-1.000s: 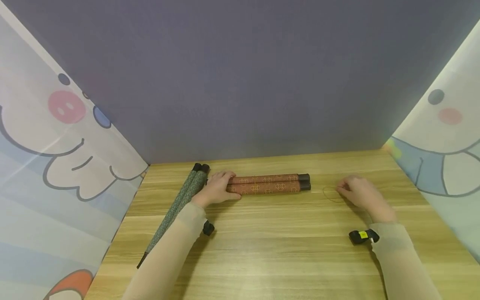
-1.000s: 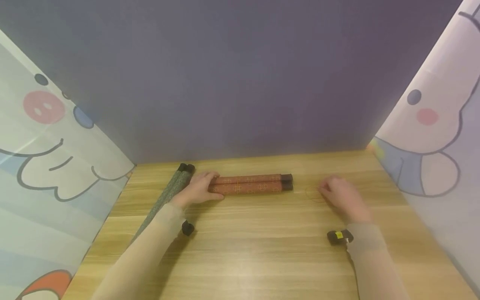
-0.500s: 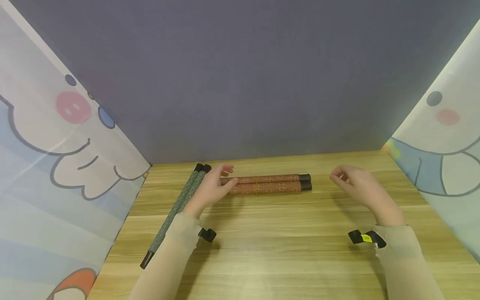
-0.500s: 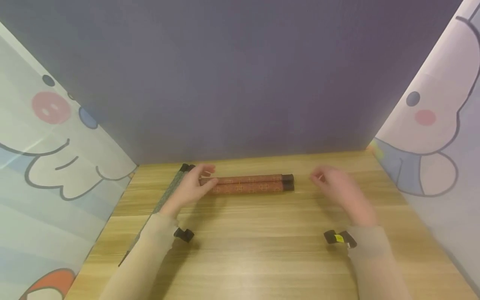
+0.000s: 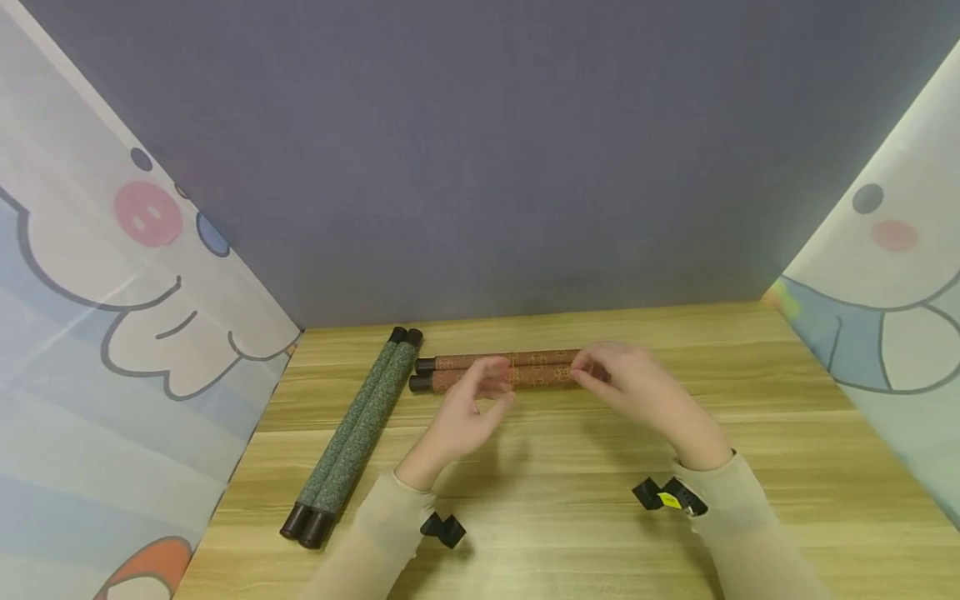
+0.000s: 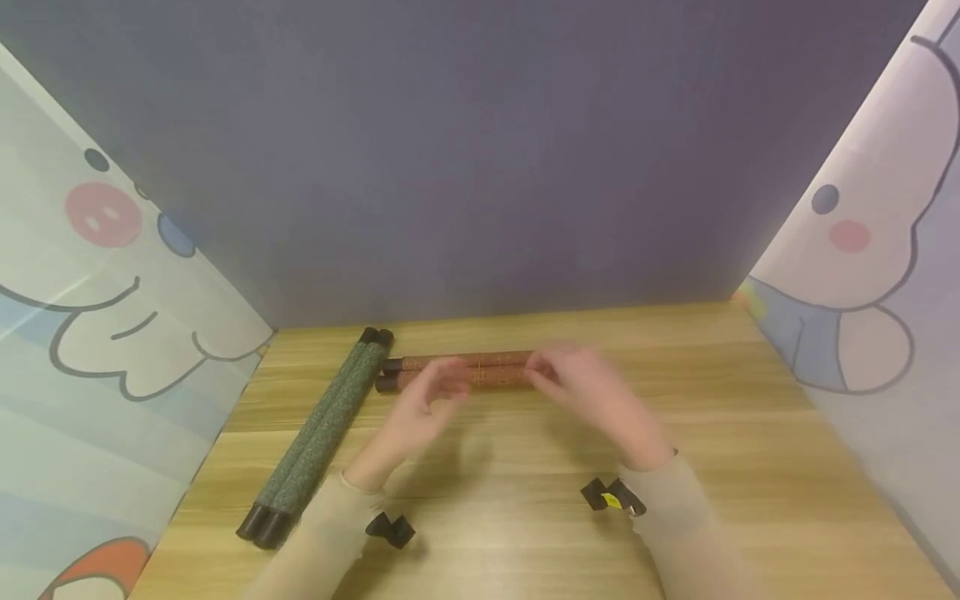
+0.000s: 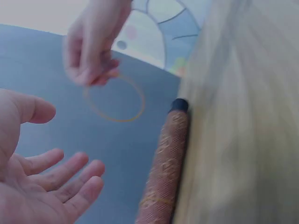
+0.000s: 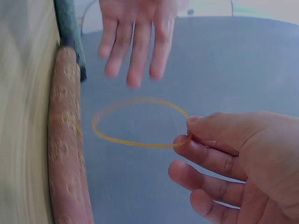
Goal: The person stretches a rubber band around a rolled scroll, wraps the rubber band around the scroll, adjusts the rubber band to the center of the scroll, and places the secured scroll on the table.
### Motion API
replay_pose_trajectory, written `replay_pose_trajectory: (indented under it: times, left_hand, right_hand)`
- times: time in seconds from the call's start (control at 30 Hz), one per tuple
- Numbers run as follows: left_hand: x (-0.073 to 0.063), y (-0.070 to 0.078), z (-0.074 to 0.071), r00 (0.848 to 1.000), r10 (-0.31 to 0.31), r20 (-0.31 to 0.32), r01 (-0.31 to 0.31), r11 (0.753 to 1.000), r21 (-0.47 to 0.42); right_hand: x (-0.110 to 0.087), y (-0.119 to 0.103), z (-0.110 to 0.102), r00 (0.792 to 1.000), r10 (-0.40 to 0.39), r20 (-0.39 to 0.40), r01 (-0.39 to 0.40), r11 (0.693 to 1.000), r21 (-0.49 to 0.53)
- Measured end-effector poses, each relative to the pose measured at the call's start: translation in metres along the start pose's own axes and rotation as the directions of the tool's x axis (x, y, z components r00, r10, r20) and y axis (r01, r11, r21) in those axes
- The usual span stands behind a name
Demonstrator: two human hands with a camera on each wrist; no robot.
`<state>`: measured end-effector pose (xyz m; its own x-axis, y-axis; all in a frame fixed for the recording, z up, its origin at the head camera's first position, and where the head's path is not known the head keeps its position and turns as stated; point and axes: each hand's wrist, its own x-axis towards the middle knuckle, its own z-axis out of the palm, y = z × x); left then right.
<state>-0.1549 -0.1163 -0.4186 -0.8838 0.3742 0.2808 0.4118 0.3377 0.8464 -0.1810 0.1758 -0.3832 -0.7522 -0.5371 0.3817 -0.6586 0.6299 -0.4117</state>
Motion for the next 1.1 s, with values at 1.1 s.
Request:
replay_pose_trajectory:
  times: [1.1]
  left_hand:
    - [-0.013, 0.016, 0.007, 0.991, -0.130, -0.027, 0.128, 0.989, -0.069]
  right_hand:
    - [0.012, -0.015, 0.003, 0.965, -0.211, 0.156, 0.207, 0.977, 0.042]
